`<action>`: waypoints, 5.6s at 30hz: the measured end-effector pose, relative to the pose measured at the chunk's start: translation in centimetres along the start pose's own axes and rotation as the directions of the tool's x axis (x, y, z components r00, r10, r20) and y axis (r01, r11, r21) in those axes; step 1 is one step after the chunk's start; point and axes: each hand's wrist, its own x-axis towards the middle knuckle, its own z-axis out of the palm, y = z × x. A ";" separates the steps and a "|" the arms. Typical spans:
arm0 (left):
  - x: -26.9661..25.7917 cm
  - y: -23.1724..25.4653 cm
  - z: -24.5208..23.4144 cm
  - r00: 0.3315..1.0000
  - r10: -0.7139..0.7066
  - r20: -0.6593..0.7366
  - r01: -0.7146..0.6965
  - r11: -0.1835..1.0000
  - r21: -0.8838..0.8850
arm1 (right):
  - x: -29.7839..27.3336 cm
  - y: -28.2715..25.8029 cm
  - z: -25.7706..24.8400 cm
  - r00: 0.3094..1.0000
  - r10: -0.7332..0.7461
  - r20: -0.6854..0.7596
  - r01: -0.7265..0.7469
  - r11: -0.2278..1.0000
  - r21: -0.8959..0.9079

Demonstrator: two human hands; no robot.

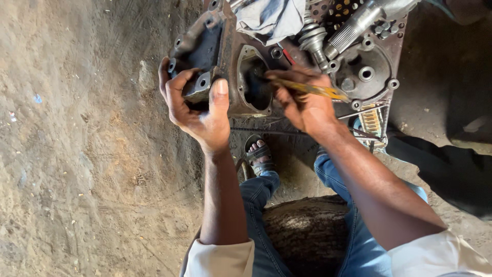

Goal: The person cleans a metal engine casing using a white cloth and a yellow scraper. They wipe the exterior and interior surfaces, then use a red screwdriver to scrape out debris from the inside of the casing.

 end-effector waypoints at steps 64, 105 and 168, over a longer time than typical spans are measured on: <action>-0.2 -0.4 0.2 0.999 0.041 0.027 -0.042 0.997 0.062 | -0.3 -3.6 3.8 0.883 -0.469 -0.025 0.458 0.871 -0.176; -0.1 0.4 0.1 0.992 0.118 0.042 -0.117 0.993 -0.011 | -0.1 -2.8 6.7 0.873 -0.427 -0.235 0.343 0.881 -0.325; -0.2 1.3 0.6 0.997 0.043 0.062 -0.045 0.998 0.040 | 0.1 -4.5 2.3 0.938 -0.333 -0.098 0.308 0.929 -0.207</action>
